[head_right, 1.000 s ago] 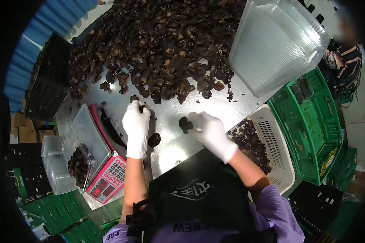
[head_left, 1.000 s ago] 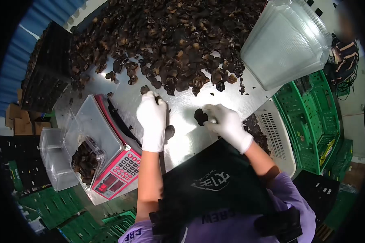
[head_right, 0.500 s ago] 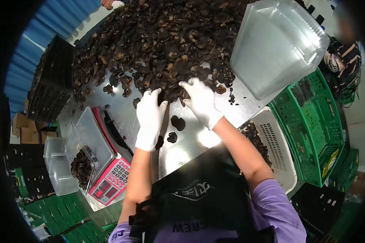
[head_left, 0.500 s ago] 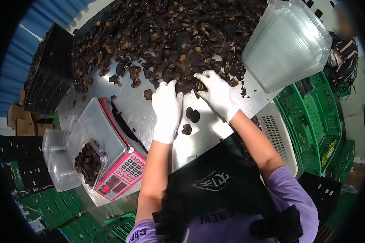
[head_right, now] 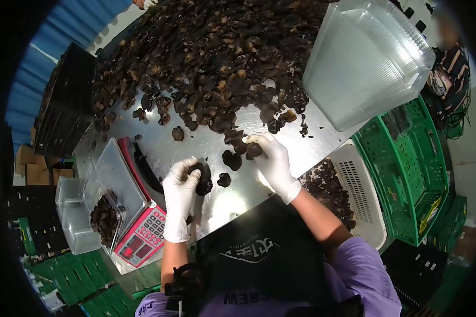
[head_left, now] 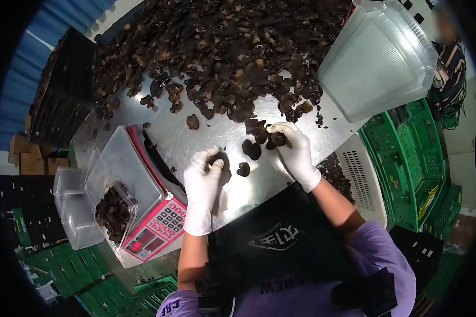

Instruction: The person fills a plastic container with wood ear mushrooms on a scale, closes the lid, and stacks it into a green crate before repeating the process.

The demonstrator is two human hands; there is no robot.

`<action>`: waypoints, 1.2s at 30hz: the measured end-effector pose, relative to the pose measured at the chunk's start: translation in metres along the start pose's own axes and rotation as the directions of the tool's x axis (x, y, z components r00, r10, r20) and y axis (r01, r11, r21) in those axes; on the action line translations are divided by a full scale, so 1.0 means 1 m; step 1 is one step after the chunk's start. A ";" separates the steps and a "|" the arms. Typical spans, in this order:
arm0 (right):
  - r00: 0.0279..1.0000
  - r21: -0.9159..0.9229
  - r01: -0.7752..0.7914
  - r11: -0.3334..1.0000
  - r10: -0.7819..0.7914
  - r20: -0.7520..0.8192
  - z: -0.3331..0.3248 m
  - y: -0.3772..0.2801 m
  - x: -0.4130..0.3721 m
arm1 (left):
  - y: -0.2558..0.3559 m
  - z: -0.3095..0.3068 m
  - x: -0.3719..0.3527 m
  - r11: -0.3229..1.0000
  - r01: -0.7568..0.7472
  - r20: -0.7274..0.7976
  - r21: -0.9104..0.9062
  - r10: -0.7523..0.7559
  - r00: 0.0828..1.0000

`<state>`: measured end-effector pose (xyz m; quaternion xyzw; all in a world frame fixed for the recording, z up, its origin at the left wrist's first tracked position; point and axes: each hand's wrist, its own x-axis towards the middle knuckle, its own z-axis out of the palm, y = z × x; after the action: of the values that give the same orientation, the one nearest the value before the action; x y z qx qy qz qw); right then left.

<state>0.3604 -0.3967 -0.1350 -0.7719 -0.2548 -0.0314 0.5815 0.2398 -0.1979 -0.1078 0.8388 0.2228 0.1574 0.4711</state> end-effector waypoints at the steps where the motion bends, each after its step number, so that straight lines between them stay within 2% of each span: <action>1: 1.000 0.024 -0.022 0.999 0.022 0.008 0.001 0.001 0.001 | 0.008 -0.007 -0.005 0.996 0.030 0.107 0.081 -0.038 0.994; 2: 0.999 0.030 -0.044 0.999 0.044 0.021 0.002 0.007 0.000 | 0.012 -0.009 -0.006 0.993 0.050 0.207 0.102 -0.071 0.976; 4: 0.989 0.163 -0.146 0.976 0.144 0.025 0.002 0.008 0.001 | 0.016 -0.007 -0.003 0.983 0.041 0.120 0.177 -0.063 0.991; 6: 0.986 0.172 -0.166 0.971 0.164 0.028 0.001 0.021 0.001 | 0.014 0.001 0.010 0.963 0.017 0.003 0.268 -0.018 1.000; 7: 0.983 0.169 -0.183 0.968 0.182 0.024 -0.001 0.023 0.001 | 0.003 0.005 0.019 0.929 -0.131 -0.026 0.346 0.149 0.988; 8: 0.980 0.166 -0.199 0.966 0.199 0.018 -0.002 0.024 0.001 | -0.008 0.011 0.028 0.930 -0.133 -0.023 0.343 0.150 0.988; 10: 0.982 0.182 -0.187 0.965 0.188 0.014 -0.005 0.021 0.001 | -0.013 0.022 0.046 0.767 -0.166 0.143 0.619 0.098 0.985; 11: 0.983 0.124 -0.186 0.975 0.182 0.039 -0.009 0.015 0.002 | -0.007 0.020 0.053 0.773 -0.108 0.178 0.625 -0.006 0.984; 12: 0.982 0.064 -0.181 0.982 0.177 0.060 -0.012 0.012 0.003 | -0.009 0.023 0.058 0.775 -0.116 0.182 0.622 0.001 0.983; 14: 0.986 0.007 -0.158 0.987 0.157 0.046 -0.018 0.010 0.003 | -0.018 0.025 0.063 0.658 -0.243 0.251 0.712 0.084 0.964; 16: 0.980 0.117 -0.199 0.973 0.199 0.015 -0.025 0.007 0.005 | -0.014 0.024 0.065 0.681 -0.272 0.277 0.680 0.105 0.955; 18: 0.961 0.150 -0.275 0.950 0.276 0.014 -0.034 0.007 0.007 | -0.008 0.024 0.066 0.661 -0.265 0.267 0.702 0.101 0.958; 19: 0.957 0.186 -0.285 0.940 0.290 -0.004 -0.039 0.005 0.008 | -0.011 0.021 0.065 0.742 -0.267 0.287 0.615 0.106 0.952; 20: 0.951 0.224 -0.295 0.929 0.307 -0.023 -0.043 0.004 0.008 | -0.010 0.021 0.063 0.743 -0.270 0.287 0.613 0.109 0.952; 21: 0.926 0.363 -0.365 0.857 0.374 0.048 -0.050 0.003 0.009 | -0.010 0.020 0.060 0.769 -0.241 0.262 0.591 0.100 0.960; 22: 0.889 0.367 -0.441 0.819 0.456 0.051 -0.057 -0.005 0.010 | -0.009 0.021 0.058 0.795 -0.212 0.238 0.568 0.088 0.967; 25: 0.839 0.570 -0.503 0.649 0.524 0.143 -0.076 0.003 0.006 | -0.010 0.025 0.064 0.798 -0.191 0.278 0.571 0.031 0.960; 27: 0.821 0.572 -0.533 0.624 0.545 0.171 -0.086 0.003 0.005 | -0.010 0.025 0.068 0.801 -0.191 0.314 0.567 0.003 0.949; 30: 0.797 0.578 -0.556 0.598 0.580 0.167 -0.090 0.004 0.005 | -0.005 0.022 0.069 0.765 -0.275 0.361 0.582 0.060 0.931; 32: 0.804 0.415 -0.589 0.694 0.554 0.215 -0.090 0.002 0.007 | 0.005 0.021 0.062 0.802 -0.191 0.225 0.565 0.073 0.972; 33: 0.800 0.344 -0.600 0.723 0.552 0.235 -0.086 0.001 0.011 | 0.014 0.021 0.052 0.865 -0.158 0.142 0.476 0.102 0.985; 34: 0.810 0.259 -0.585 0.769 0.532 0.248 -0.081 -0.008 0.016 | 0.033 0.025 0.036 0.954 -0.119 0.127 0.275 0.087 0.988; 35: 0.838 0.188 -0.532 0.826 0.482 0.255 -0.072 -0.008 0.020 | 0.080 0.024 0.015 0.933 0.354 0.336 -0.068 -0.313 0.888; 36: 0.863 0.116 -0.469 0.875 0.426 0.272 -0.063 -0.005 0.027 | 0.074 0.041 0.001 0.992 0.121 0.456 0.024 -0.118 0.882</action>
<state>0.3971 -0.4438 -0.1013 -0.7528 -0.1374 0.2204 0.6048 0.2769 -0.2604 -0.0649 0.8357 0.1568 -0.0725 0.5213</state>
